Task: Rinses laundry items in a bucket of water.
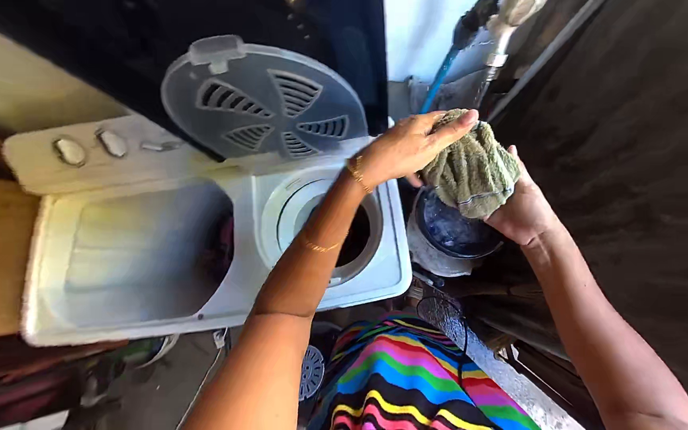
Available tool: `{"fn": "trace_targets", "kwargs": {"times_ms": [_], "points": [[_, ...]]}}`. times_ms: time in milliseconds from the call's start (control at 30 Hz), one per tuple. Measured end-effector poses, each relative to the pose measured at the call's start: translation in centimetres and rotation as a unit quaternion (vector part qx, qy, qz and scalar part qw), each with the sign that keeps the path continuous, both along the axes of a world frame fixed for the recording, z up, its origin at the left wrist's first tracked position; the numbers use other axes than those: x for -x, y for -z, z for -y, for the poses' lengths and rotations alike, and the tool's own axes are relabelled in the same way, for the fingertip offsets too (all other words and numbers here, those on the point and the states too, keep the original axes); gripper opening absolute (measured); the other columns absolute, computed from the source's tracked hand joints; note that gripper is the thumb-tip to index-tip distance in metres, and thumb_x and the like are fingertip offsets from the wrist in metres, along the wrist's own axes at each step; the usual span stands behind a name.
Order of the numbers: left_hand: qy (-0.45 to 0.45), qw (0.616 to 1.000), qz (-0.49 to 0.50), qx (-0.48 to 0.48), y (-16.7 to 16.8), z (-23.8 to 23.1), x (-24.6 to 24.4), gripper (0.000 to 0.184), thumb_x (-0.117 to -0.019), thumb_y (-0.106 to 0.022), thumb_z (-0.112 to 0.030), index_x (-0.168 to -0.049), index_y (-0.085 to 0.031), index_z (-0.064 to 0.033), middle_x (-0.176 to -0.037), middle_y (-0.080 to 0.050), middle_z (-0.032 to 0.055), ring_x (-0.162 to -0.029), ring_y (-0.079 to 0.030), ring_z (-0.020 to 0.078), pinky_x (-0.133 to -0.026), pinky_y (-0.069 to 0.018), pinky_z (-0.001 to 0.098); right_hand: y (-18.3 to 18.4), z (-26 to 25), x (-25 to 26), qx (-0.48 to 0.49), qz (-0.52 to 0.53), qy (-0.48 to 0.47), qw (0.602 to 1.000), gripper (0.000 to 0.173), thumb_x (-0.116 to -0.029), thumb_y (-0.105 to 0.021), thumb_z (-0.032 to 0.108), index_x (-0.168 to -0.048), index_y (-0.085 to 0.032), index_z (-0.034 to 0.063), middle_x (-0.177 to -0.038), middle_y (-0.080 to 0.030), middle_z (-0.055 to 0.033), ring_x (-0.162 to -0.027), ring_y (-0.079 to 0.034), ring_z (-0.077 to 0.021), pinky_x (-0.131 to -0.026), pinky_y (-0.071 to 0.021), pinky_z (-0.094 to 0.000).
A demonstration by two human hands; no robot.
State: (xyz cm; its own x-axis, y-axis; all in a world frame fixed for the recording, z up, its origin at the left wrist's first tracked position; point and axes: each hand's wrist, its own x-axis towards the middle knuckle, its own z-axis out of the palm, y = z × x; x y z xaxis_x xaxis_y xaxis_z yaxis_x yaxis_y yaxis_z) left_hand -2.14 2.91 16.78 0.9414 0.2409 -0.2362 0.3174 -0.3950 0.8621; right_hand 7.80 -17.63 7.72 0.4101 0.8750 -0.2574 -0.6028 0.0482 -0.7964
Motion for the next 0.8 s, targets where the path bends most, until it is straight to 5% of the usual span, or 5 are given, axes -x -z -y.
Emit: {"fn": "trace_targets", "kwargs": {"times_ms": [167, 300, 500, 600, 800], "points": [[-0.055, 0.962, 0.077, -0.258, -4.4, -3.9, 10.0, 0.051, -0.1055, -0.044, -0.055, -0.125, -0.07, -0.0157, -0.111, -0.071, 0.006, -0.109, -0.066, 0.0167, -0.097, -0.0509, 0.0465, -1.3, -7.0, 4.7, 0.028, 0.098, -0.207, 0.973, 0.078, -0.1041, -0.007, 0.068, -0.15, -0.046, 0.0189, -0.137, -0.064, -0.01, -0.12, -0.066, -0.0258, -0.095, -0.0587, -0.0486], [-0.109, 0.971, 0.207, -0.039, -1.3, -5.7, 14.0, 0.019, -0.1058, -0.051, -0.02, -0.107, -0.064, -0.0062, -0.096, -0.067, 0.0005, -0.092, -0.066, 0.0076, -0.086, -0.0568, 0.0296, -1.7, -10.4, 7.2, 0.044, 0.384, -0.159, 0.909, 0.06, -0.1092, -0.031, 0.052, -0.152, -0.049, 0.0134, -0.154, -0.05, -0.0102, -0.138, -0.051, -0.0225, -0.114, -0.0433, -0.0488], [-0.215, 0.948, 0.235, -0.014, 2.6, -8.6, 19.0, 0.021, -0.1026, -0.056, -0.019, -0.108, -0.07, -0.0054, -0.108, -0.064, 0.0047, -0.1, -0.063, 0.0135, -0.084, -0.0558, 0.0314, 0.1, -16.5, 9.5, -0.125, 0.431, -0.152, 0.881, 0.022, -0.0936, -0.073, 0.013, -0.108, -0.065, -0.0017, -0.097, -0.068, -0.0088, -0.088, -0.069, -0.0146, -0.079, -0.0604, -0.0326], [-0.212, 0.947, 0.239, 0.014, 2.5, -9.9, 21.6, 0.021, -0.1053, -0.048, -0.017, -0.11, -0.067, -0.0089, -0.103, -0.069, -0.0016, -0.095, -0.067, 0.0083, -0.084, -0.0584, 0.0297, -1.3, -17.8, 9.7, -0.192, 0.358, -0.15, 0.901, 0.011, -0.0934, -0.068, 0.004, -0.103, -0.064, -0.0009, -0.095, -0.068, -0.0059, -0.088, -0.067, -0.0125, -0.081, -0.0592, -0.0322], [-0.209, 0.949, 0.128, -0.197, 5.2, -9.9, 25.8, 0.017, -0.1017, -0.061, -0.015, -0.109, -0.074, -0.0065, -0.097, -0.074, 0.0053, -0.082, -0.069, 0.009, -0.077, -0.0586, 0.0287, -2.7, -18.4, 10.8, -0.152, 0.45, -0.18, 0.861, 0.014, -0.0934, -0.073, 0.009, -0.098, -0.066, -0.0012, -0.098, -0.07, -0.0091, -0.088, -0.071, -0.015, -0.079, -0.0622, -0.0318]]}}
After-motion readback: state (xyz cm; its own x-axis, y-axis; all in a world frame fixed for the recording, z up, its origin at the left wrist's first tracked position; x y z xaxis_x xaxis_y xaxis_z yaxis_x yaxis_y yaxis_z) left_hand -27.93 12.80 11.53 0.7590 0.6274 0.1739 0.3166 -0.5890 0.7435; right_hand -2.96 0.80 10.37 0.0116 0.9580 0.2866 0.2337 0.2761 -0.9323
